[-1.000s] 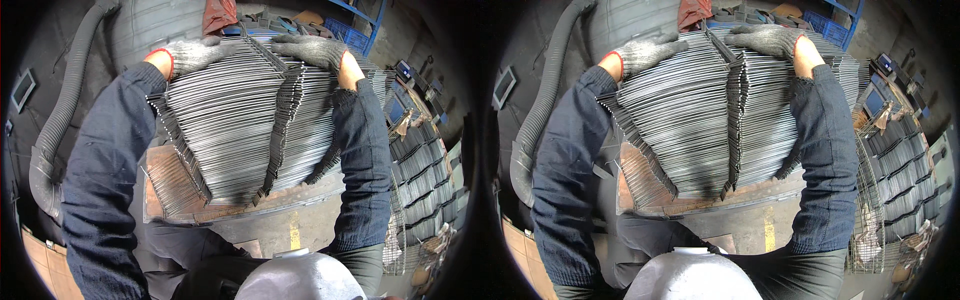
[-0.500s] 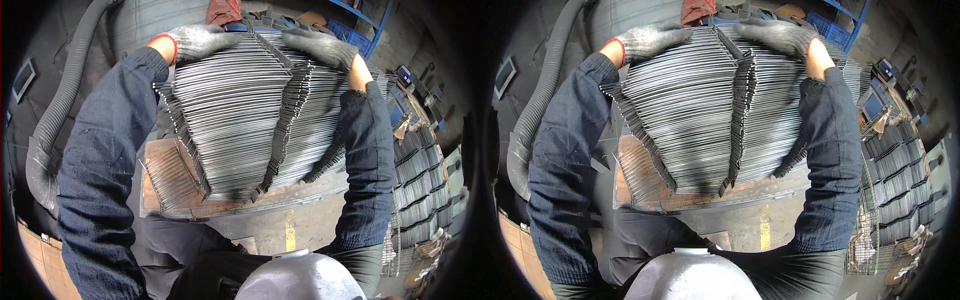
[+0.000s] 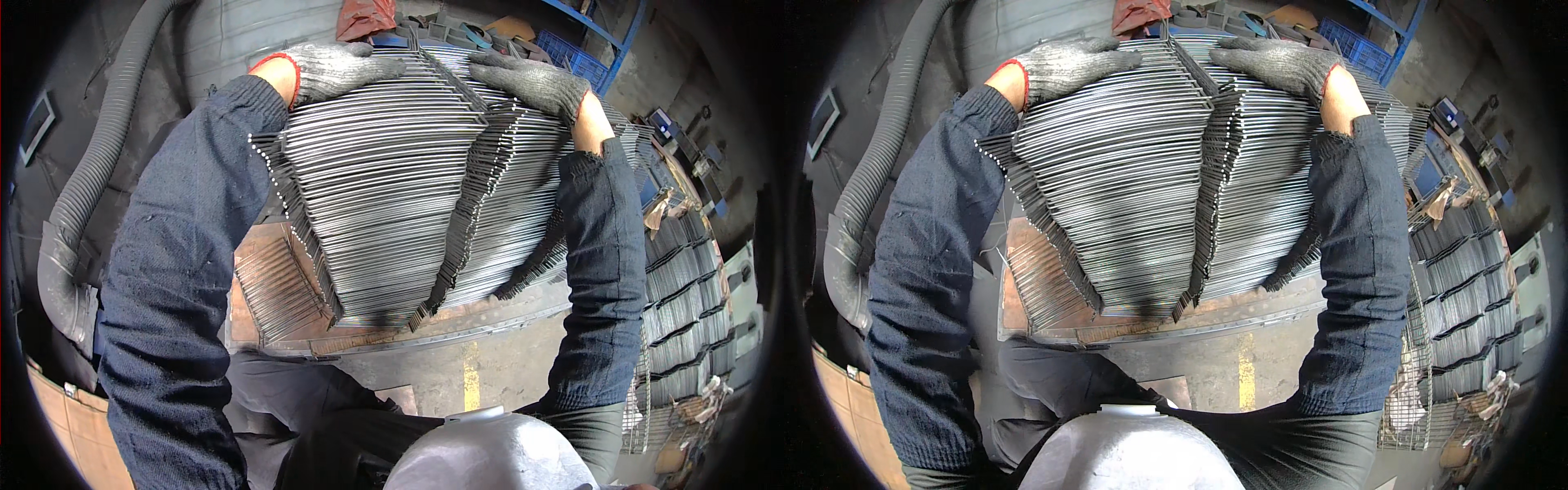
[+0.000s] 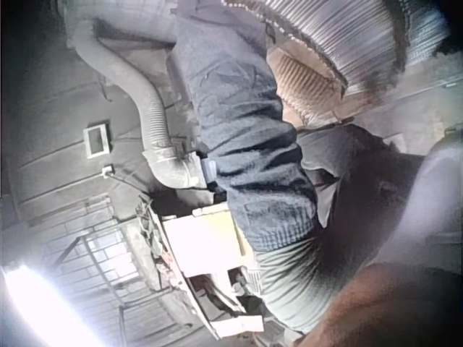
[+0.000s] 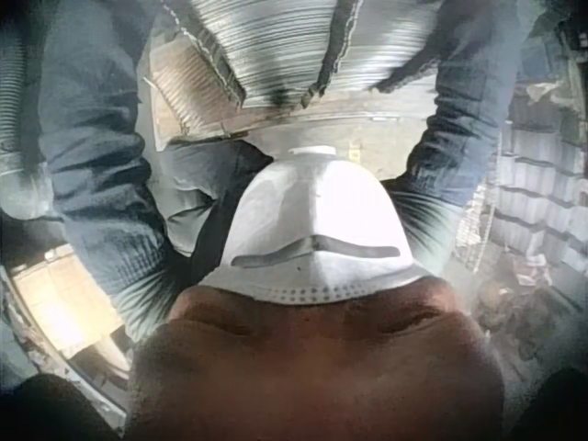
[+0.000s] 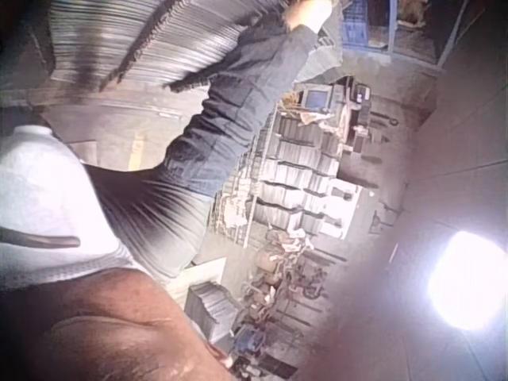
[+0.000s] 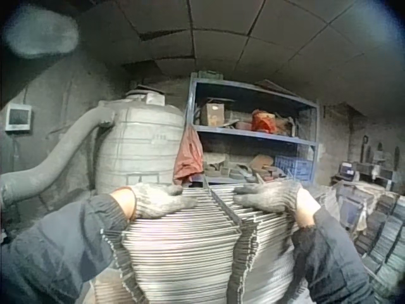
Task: Inspecting and stacking metal wire grids onto a pile.
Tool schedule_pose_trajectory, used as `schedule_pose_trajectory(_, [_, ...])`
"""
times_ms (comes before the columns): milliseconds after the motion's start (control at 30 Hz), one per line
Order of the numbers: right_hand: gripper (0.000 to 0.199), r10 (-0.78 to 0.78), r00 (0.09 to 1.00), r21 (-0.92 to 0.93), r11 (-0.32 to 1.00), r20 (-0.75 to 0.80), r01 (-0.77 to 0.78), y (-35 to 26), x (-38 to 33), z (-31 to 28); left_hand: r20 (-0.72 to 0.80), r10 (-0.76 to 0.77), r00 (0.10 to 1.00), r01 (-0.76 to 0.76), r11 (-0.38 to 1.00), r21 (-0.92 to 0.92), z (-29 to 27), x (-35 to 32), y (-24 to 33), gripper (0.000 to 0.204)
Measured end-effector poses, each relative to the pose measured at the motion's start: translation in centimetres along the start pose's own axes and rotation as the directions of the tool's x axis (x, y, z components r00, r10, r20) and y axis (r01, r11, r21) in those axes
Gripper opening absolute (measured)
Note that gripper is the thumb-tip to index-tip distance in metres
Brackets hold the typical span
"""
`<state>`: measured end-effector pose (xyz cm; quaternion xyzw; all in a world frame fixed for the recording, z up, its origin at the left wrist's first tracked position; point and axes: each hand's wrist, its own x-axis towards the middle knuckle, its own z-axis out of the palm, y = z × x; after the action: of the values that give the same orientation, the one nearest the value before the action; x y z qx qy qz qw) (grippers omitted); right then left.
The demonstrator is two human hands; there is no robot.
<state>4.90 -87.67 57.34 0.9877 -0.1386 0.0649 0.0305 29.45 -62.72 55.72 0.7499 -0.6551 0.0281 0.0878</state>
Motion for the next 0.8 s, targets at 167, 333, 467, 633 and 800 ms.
schedule_pose_trajectory(167, [0.082,0.100,0.995,0.036,0.994,0.022,-0.101,-1.6,-0.8,-0.6,-0.020,-0.084,0.996,0.084,0.996,-0.027,0.5,-0.1,-0.5,0.098])
schedule_pose_trajectory(333, [0.063,-0.035,0.999,-0.023,0.999,0.026,0.036,0.0,-0.3,-0.2,-0.018,-0.022,1.000,0.021,0.999,-0.037,0.4,0.0,-1.4,0.101])
schedule_pose_trajectory(467, [0.050,-0.057,0.997,-0.150,0.987,0.043,0.063,1.7,0.0,0.5,-0.008,-0.008,1.000,0.009,0.995,0.096,0.2,-0.5,0.6,0.051])
schedule_pose_trajectory(633, [0.049,-0.168,0.985,-0.264,0.952,-0.030,0.154,1.1,0.7,0.8,-0.108,0.027,0.994,0.002,0.966,0.260,1.7,0.6,-4.5,0.045])
schedule_pose_trajectory(800, [0.053,-0.200,0.980,-0.373,0.908,0.016,0.192,0.0,-0.6,0.0,0.033,-0.109,0.994,0.109,0.994,-0.017,-0.3,-0.6,0.2,0.046])
